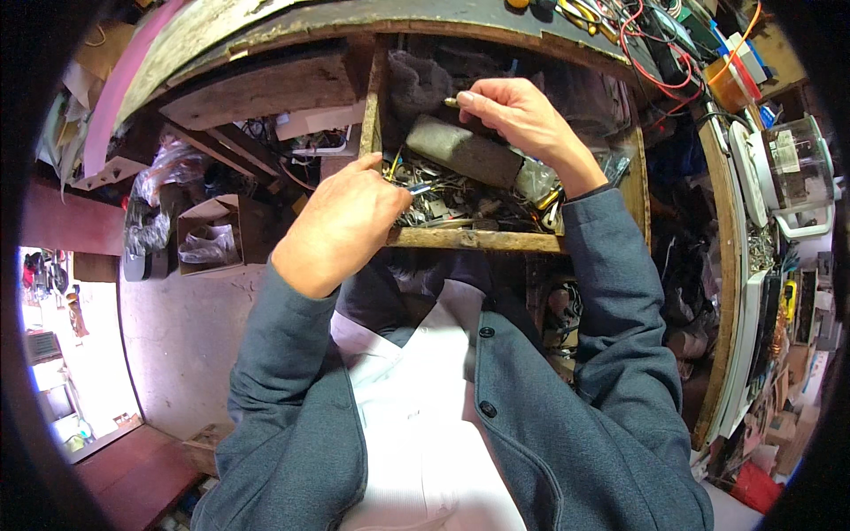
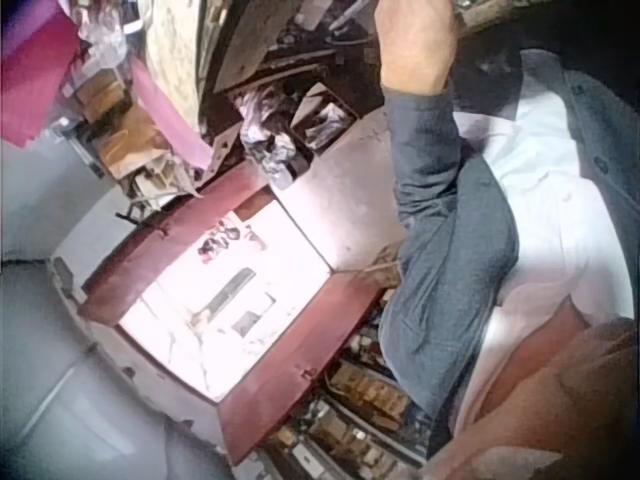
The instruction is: The person manipulates a small cylindrical component with both hands, then uses a screwdriver to adjust it. The task involves careful handling of the component and precise tool use.
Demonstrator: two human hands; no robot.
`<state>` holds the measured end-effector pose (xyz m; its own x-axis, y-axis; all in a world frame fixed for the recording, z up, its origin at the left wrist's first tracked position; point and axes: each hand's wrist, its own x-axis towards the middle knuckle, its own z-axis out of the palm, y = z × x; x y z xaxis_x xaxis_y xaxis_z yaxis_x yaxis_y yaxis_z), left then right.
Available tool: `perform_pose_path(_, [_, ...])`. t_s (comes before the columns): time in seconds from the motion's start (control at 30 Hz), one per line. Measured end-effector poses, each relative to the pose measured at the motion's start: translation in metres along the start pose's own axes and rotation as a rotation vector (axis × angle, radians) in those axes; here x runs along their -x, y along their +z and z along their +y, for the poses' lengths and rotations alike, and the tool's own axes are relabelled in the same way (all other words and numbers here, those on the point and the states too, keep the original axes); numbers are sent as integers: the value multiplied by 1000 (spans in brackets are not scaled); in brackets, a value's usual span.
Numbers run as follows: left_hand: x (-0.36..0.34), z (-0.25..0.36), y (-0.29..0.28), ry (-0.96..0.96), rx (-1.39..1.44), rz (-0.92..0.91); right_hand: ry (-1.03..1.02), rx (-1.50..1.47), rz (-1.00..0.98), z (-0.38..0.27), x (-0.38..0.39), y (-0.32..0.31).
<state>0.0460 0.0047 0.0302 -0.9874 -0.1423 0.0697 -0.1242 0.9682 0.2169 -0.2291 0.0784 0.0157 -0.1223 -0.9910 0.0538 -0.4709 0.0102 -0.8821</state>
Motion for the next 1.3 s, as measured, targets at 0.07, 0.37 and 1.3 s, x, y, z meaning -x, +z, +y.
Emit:
perform_pose_path(0.07, [0, -1, 0, 2, 4, -10, -10, -2, -3, 4, -1, -1])
perform_pose_path(0.37, [-32, -12, 21, -143, 383, 390, 11, 28, -103, 8, -3, 0])
perform_pose_path(1.3, [-39, -2, 32, -165, 975, 669, 129, -283, -464, -14, 11, 12])
